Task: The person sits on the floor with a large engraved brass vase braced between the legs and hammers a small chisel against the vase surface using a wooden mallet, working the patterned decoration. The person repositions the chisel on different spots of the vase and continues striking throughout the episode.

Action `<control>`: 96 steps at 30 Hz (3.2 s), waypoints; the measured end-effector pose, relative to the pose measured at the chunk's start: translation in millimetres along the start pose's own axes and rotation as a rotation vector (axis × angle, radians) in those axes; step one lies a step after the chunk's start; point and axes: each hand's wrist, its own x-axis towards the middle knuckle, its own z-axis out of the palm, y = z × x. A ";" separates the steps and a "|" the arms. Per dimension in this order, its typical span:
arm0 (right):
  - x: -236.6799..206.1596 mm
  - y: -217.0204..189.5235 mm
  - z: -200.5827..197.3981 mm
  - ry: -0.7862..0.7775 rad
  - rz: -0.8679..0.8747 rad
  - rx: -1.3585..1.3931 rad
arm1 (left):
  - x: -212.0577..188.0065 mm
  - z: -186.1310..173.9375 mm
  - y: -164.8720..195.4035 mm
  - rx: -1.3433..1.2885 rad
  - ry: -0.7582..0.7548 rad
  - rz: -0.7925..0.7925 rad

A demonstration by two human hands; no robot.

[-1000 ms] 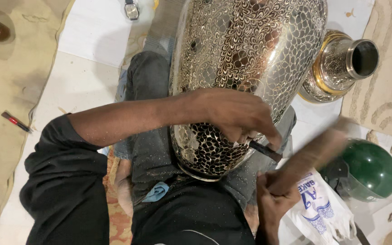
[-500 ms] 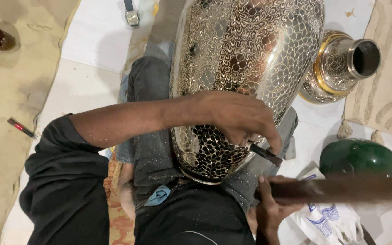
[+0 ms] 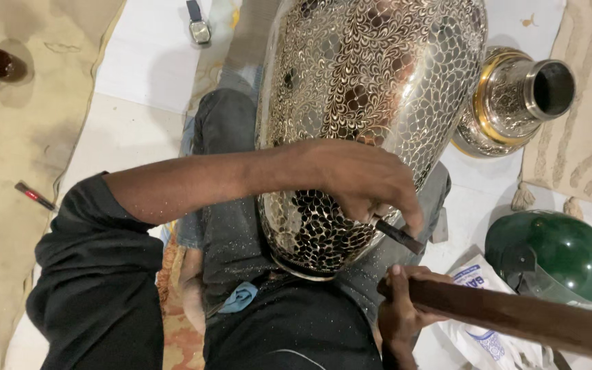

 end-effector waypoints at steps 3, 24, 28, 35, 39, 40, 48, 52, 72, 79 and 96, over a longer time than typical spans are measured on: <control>1.1 -1.3 3.8 -0.067 -0.092 -0.141 | 0.9 -2.0 0.5 -0.014 -0.083 -0.072; 7.6 40.5 -18.9 0.035 0.131 -0.259 | 5.5 -13.7 12.7 -0.047 -0.165 -0.140; 4.3 35.2 -15.0 -0.172 -0.204 -0.351 | 4.4 -14.1 13.1 -0.021 -0.139 -0.078; 8.0 -14.6 -4.3 -0.120 -0.003 -0.373 | 4.0 -20.3 15.1 -0.058 -0.125 -0.081; 12.2 -24.3 -3.5 -0.103 0.219 -0.143 | 3.2 -23.8 17.2 -0.074 -0.091 -0.166; 11.9 -24.2 -3.1 -0.131 0.224 -0.104 | 3.4 -24.1 17.6 -0.083 -0.067 -0.159; 7.1 -33.9 4.3 -0.091 -0.028 0.218 | 4.5 -28.0 22.1 -0.122 -0.076 -0.172; 13.5 -39.3 3.2 -0.106 0.015 -0.289 | 3.9 -28.3 21.1 -0.078 -0.188 -0.249; 18.9 -7.4 -16.4 -0.075 -0.045 -0.146 | 10.7 -19.4 20.2 -0.039 -0.054 -0.141; 16.4 -7.1 -20.6 -0.160 -0.017 -0.210 | 16.3 -24.7 23.1 0.048 -0.299 -0.317; 15.6 -25.6 -7.3 -0.086 -0.018 -0.132 | 21.0 -25.1 13.3 -0.102 -0.170 -0.177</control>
